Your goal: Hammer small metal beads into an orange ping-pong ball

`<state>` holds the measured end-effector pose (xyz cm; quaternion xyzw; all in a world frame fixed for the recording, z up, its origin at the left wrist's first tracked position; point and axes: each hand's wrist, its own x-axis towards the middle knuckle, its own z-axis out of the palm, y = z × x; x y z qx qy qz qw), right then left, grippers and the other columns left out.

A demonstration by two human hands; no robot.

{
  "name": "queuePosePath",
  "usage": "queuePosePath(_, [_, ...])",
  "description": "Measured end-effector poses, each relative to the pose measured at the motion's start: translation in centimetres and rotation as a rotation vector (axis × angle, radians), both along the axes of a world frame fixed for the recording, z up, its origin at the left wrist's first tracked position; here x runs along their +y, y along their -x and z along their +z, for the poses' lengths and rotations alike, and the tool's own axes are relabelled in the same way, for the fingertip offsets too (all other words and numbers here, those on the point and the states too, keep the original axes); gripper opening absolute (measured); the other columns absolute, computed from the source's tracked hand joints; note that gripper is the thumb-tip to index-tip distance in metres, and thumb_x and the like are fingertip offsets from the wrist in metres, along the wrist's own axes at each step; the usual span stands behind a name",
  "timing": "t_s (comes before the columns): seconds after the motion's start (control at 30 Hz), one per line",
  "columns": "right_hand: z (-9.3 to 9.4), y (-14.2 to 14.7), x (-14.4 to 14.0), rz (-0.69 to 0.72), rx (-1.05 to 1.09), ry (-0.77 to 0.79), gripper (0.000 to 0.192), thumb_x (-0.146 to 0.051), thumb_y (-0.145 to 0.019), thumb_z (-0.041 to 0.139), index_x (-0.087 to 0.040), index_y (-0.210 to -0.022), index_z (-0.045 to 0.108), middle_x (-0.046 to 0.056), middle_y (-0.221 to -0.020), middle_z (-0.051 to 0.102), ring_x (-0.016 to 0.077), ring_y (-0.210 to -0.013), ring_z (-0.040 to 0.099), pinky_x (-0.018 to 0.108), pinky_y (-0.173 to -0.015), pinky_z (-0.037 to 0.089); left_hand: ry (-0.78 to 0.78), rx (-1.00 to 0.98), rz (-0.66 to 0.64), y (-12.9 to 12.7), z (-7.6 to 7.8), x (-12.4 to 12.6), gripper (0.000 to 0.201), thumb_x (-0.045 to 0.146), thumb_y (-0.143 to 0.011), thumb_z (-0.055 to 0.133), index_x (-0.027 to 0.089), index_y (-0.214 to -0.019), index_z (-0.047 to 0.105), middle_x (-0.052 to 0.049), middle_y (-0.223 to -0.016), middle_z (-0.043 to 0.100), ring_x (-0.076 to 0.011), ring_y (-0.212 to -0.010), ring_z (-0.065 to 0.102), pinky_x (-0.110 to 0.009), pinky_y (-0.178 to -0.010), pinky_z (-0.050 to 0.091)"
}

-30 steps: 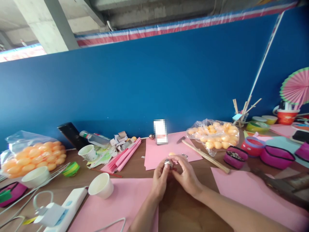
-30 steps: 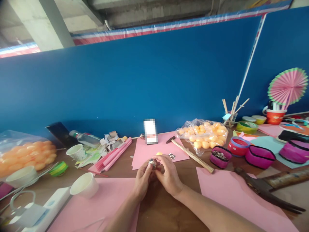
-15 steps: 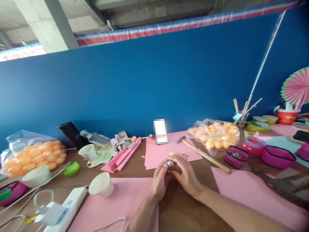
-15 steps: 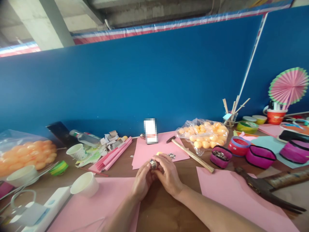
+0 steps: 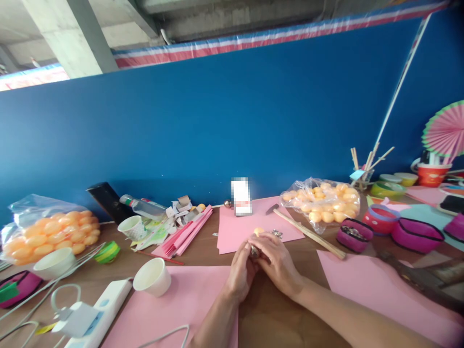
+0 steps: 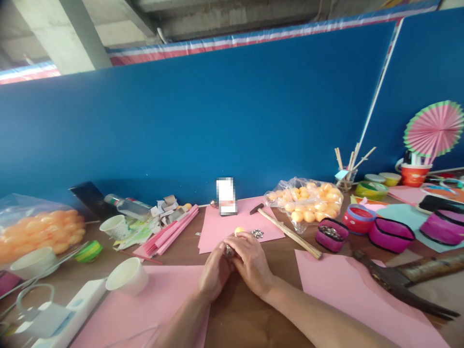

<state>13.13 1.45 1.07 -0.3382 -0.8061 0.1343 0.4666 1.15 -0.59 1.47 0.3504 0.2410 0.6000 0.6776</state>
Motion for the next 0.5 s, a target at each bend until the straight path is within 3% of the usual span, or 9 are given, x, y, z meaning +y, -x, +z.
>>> queuePosePath(0.23, [-0.33, 0.24, 0.03, 0.023, 0.052, 0.072, 0.043, -0.02, -0.073, 0.056, -0.024, -0.115, 0.049, 0.007, -0.111, 0.054, 0.022, -0.107, 0.046, 0.039, -0.091, 0.041, 0.055, 0.003, 0.035, 0.11, -0.5, 0.16, 0.026, 0.037, -0.079, 0.047, 0.014, -0.083, 0.058, -0.002, -0.07, 0.053, -0.0117, -0.065, 0.05, -0.028, -0.069, 0.042])
queuePosePath(0.5, [-0.27, 0.02, -0.01, 0.041, 0.072, 0.108, 0.039, -0.024, -0.077, 0.054, -0.023, -0.115, 0.049, 0.007, -0.109, 0.056, 0.022, -0.106, 0.047, 0.038, -0.09, 0.041, 0.081, -0.025, 0.022, 0.14, -0.7, 0.08, 0.035, 0.04, -0.08, 0.047, 0.016, -0.103, 0.056, -0.004, -0.081, 0.057, -0.0138, -0.072, 0.054, -0.033, -0.077, 0.042])
